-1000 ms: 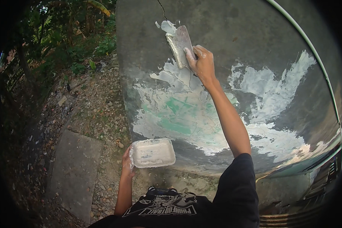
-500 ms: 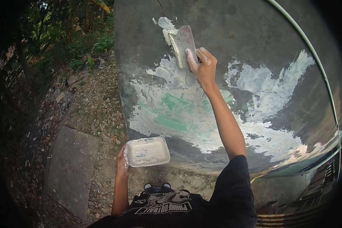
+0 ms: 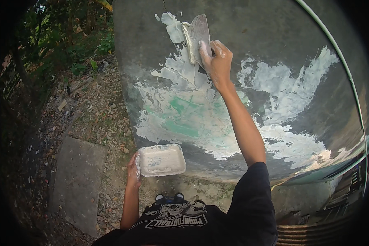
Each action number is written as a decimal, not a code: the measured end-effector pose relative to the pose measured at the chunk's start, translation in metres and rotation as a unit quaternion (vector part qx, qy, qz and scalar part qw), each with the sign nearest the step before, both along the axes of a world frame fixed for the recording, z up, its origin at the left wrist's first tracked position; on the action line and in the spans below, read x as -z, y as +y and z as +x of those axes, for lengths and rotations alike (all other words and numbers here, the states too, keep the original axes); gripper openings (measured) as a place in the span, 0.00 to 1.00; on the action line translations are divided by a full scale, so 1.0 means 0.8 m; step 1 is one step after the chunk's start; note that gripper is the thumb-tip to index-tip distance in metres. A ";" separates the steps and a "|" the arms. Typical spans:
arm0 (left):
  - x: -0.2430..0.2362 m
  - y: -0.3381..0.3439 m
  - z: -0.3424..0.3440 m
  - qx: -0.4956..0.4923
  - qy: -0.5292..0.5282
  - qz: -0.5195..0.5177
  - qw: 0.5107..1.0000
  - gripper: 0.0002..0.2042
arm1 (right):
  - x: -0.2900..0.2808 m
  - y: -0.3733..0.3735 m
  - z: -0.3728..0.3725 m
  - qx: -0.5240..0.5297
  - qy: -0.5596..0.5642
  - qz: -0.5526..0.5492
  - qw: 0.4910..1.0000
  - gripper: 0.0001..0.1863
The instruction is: Apply wall putty to a concrete wall using a scraper.
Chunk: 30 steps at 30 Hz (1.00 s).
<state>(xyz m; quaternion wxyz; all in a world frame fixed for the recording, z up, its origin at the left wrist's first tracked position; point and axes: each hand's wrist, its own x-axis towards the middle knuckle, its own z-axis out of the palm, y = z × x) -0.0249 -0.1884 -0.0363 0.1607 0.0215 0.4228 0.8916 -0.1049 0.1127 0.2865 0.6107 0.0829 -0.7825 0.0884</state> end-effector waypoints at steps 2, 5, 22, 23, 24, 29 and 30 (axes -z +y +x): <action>-0.001 0.002 -0.002 -0.002 -0.014 -0.015 1.000 0.18 | 0.024 0.008 -0.004 -0.019 -0.057 -0.001 0.998 0.11; 0.000 0.004 -0.003 0.000 -0.017 -0.019 1.000 0.19 | 0.052 0.014 -0.012 -0.014 -0.076 0.017 0.997 0.12; 0.015 -0.010 -0.012 -0.024 -0.010 -0.015 1.000 0.18 | 0.039 0.012 0.008 -0.011 -0.025 0.008 1.000 0.12; 0.016 -0.008 -0.013 -0.026 -0.016 -0.019 0.999 0.18 | 0.044 0.007 0.000 -0.035 -0.041 0.047 0.997 0.12; 0.017 -0.005 -0.015 -0.021 -0.015 -0.019 0.999 0.18 | 0.050 0.007 -0.007 -0.031 -0.041 0.047 0.998 0.12; 0.015 0.006 -0.020 0.002 -0.019 -0.001 1.000 0.20 | 0.055 0.014 -0.013 0.020 -0.043 0.074 0.996 0.10; 0.012 0.008 -0.018 0.003 -0.020 -0.001 1.000 0.20 | 0.052 0.016 -0.008 0.022 -0.026 0.067 0.997 0.10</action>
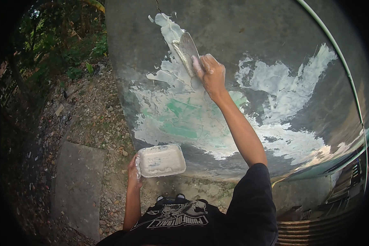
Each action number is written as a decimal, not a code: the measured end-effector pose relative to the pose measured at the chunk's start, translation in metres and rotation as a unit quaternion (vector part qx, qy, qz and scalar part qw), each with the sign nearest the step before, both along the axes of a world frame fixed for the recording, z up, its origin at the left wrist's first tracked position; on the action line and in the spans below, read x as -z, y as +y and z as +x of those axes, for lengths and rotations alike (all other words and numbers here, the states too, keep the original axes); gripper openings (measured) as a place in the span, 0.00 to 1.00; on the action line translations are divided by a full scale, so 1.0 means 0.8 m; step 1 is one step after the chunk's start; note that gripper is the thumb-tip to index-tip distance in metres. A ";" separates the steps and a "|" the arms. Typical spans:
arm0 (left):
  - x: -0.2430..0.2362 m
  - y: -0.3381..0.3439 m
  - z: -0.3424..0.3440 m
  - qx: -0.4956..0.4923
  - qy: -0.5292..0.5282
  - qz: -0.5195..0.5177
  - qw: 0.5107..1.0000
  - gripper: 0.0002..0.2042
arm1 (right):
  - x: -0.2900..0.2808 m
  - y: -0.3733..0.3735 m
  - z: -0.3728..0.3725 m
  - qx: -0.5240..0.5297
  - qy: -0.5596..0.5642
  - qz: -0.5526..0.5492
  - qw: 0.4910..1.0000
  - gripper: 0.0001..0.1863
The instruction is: Apply wall putty to a concrete wall using a scraper.
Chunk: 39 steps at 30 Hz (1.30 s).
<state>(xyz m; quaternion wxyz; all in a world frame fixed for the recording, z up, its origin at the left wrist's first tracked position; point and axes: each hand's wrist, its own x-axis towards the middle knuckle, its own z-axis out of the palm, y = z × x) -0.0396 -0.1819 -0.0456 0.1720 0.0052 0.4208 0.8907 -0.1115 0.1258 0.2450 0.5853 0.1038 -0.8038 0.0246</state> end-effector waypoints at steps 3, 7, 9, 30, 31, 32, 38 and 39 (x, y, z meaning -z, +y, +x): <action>-0.007 0.001 0.002 0.001 -0.010 0.007 1.000 0.20 | -0.017 0.006 0.013 0.009 0.031 -0.025 0.999 0.11; -0.006 0.000 0.003 -0.005 0.002 -0.006 1.000 0.19 | -0.019 -0.010 0.014 -0.015 0.051 -0.063 0.997 0.12; -0.009 0.004 0.003 -0.004 -0.009 -0.013 1.000 0.19 | -0.014 -0.018 0.005 -0.033 0.011 -0.056 0.998 0.11; -0.004 -0.002 0.016 -0.019 -0.023 -0.010 1.000 0.19 | -0.040 -0.064 -0.036 -0.025 -0.008 0.034 0.999 0.07; -0.003 -0.001 0.017 -0.021 -0.014 -0.012 1.000 0.19 | -0.029 -0.071 -0.047 -0.023 -0.007 0.035 0.999 0.07; -0.003 0.000 0.017 -0.023 -0.005 -0.014 1.000 0.19 | -0.017 -0.076 -0.058 -0.038 -0.019 0.061 0.997 0.07; -0.013 0.009 0.017 0.000 -0.034 -0.031 0.999 0.18 | -0.010 -0.056 -0.067 -0.036 0.001 0.080 0.996 0.08; -0.013 0.011 0.018 0.003 -0.034 -0.031 0.999 0.18 | -0.017 -0.053 -0.062 -0.010 -0.002 0.088 0.996 0.09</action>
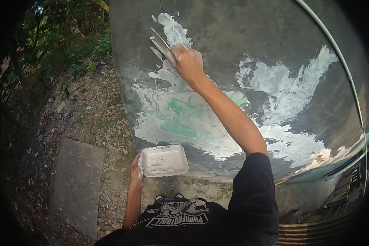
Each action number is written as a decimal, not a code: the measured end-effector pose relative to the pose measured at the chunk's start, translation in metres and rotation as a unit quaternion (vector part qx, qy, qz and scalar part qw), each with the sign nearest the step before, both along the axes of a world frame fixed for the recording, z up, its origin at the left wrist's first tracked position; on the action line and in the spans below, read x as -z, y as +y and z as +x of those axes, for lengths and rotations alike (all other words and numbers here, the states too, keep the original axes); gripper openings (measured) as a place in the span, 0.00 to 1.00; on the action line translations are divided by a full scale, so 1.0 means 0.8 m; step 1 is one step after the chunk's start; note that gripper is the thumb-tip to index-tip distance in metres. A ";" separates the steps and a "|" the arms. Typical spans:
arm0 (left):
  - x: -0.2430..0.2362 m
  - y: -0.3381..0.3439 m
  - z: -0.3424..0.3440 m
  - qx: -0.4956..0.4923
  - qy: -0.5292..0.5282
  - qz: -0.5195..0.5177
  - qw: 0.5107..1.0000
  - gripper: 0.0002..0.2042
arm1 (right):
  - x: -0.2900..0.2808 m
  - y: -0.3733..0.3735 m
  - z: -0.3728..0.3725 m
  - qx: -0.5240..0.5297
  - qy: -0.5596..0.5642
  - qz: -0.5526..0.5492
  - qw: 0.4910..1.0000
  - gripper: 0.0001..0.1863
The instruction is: Apply wall putty to a concrete wall using a scraper.
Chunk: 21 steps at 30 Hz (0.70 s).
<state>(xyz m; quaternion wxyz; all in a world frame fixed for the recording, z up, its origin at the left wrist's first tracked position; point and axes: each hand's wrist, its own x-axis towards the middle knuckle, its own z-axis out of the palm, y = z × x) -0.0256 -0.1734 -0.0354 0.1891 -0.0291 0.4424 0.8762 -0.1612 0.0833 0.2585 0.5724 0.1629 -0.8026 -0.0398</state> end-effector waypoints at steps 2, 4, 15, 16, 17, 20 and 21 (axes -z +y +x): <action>0.000 0.002 0.000 0.005 0.000 0.007 1.000 0.18 | -0.014 0.003 0.008 0.025 0.005 0.006 1.000 0.11; 0.000 0.002 0.001 0.007 -0.002 0.013 1.000 0.18 | -0.028 0.007 0.018 0.048 0.000 0.012 0.999 0.09; 0.008 -0.025 0.009 -0.018 0.033 0.033 0.999 0.18 | -0.114 0.028 0.058 0.064 0.106 -0.028 0.992 0.08; 0.009 -0.027 0.010 -0.022 0.030 0.033 0.999 0.18 | -0.117 0.023 0.057 0.056 0.093 -0.042 0.993 0.09; 0.010 -0.029 0.011 -0.026 0.028 0.033 0.999 0.17 | -0.118 0.017 0.051 0.052 0.095 -0.040 0.993 0.09; 0.011 -0.035 0.014 -0.033 0.030 0.038 0.998 0.17 | -0.109 -0.012 0.025 0.000 -0.016 0.050 0.999 0.10; 0.010 -0.035 0.013 -0.032 0.034 0.040 0.998 0.17 | -0.106 -0.014 0.013 -0.015 -0.053 0.092 0.994 0.10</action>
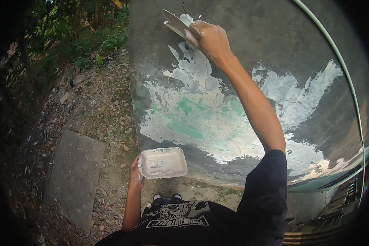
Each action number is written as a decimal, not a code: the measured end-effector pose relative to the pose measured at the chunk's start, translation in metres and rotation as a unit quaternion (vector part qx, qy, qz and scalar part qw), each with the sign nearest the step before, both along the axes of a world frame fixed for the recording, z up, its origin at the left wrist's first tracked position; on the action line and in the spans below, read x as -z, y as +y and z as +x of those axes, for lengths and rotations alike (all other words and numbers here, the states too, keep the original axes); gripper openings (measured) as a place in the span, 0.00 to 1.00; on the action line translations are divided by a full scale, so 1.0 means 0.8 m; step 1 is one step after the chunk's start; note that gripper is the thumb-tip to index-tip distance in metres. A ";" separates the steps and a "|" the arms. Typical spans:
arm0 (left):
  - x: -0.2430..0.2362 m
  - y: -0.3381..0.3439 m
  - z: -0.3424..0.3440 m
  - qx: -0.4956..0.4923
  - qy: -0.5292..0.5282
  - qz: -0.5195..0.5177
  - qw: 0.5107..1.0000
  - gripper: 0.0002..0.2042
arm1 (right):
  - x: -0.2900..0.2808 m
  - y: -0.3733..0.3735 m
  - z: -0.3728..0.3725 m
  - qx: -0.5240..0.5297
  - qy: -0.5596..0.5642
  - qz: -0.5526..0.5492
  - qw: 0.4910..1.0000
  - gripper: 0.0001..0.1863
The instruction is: Apply wall putty to a concrete wall using a scraper.
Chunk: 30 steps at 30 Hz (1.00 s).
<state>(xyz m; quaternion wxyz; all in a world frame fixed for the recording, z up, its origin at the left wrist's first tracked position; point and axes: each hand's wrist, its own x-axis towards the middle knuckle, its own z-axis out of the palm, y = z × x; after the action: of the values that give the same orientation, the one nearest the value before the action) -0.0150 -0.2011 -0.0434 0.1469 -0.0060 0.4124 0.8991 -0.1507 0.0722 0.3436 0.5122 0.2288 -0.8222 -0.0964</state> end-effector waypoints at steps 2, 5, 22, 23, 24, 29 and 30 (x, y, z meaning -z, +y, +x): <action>0.002 -0.001 0.001 -0.010 -0.017 -0.015 1.000 0.17 | 0.003 -0.007 -0.017 0.067 -0.051 0.037 0.996 0.09; -0.001 0.001 0.003 -0.007 -0.022 -0.029 0.999 0.18 | -0.022 0.002 -0.026 0.050 -0.034 0.013 0.998 0.10; 0.002 0.002 -0.010 -0.005 -0.015 -0.006 1.000 0.20 | -0.051 0.000 -0.036 -0.011 -0.021 -0.176 0.984 0.17; 0.001 0.003 -0.011 -0.002 -0.013 -0.010 1.000 0.19 | -0.045 -0.001 -0.049 0.005 -0.003 -0.162 0.987 0.17; 0.000 0.006 -0.013 0.000 -0.010 -0.010 1.000 0.19 | -0.043 0.001 -0.058 0.021 0.017 -0.147 0.989 0.17; 0.011 0.013 -0.015 -0.008 -0.002 -0.015 1.000 0.17 | -0.062 0.038 -0.057 -0.001 0.146 -0.117 0.982 0.16; 0.013 0.010 -0.013 -0.010 -0.005 -0.016 1.000 0.17 | -0.070 0.038 -0.047 0.010 0.162 -0.123 0.979 0.16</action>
<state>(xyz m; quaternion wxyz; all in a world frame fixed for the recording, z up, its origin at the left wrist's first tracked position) -0.0250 -0.1935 -0.0535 0.1401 -0.0167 0.4262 0.8935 -0.1883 0.1026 0.3997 0.6619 0.1376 -0.7359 -0.0357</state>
